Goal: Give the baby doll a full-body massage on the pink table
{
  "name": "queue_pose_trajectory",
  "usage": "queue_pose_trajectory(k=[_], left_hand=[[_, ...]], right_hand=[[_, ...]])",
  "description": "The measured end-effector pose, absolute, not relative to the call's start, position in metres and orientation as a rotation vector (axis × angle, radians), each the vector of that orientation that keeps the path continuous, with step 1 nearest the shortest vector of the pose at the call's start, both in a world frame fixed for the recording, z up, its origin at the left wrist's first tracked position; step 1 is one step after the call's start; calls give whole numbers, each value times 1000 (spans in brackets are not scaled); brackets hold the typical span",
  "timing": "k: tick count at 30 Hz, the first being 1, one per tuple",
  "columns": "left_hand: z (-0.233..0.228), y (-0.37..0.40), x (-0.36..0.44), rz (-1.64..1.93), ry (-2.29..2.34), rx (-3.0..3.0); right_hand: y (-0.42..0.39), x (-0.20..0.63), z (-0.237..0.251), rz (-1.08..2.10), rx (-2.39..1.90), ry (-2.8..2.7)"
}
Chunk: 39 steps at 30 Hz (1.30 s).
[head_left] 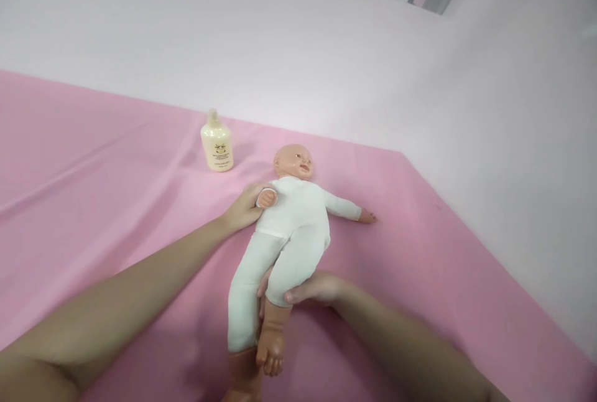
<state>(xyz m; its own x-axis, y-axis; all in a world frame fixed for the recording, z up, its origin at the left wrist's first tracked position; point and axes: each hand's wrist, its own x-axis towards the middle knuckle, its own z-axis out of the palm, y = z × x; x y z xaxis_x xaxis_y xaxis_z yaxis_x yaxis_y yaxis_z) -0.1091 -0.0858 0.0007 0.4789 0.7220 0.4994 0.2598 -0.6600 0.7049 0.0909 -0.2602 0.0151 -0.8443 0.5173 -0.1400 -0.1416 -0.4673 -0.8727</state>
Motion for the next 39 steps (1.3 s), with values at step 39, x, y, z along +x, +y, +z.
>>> queue_pose_trajectory(k=[39], left_hand=[[1,-86,-110,1129,779,2210]], right_hand=[[-260,93,13,2281,-570,-1397]])
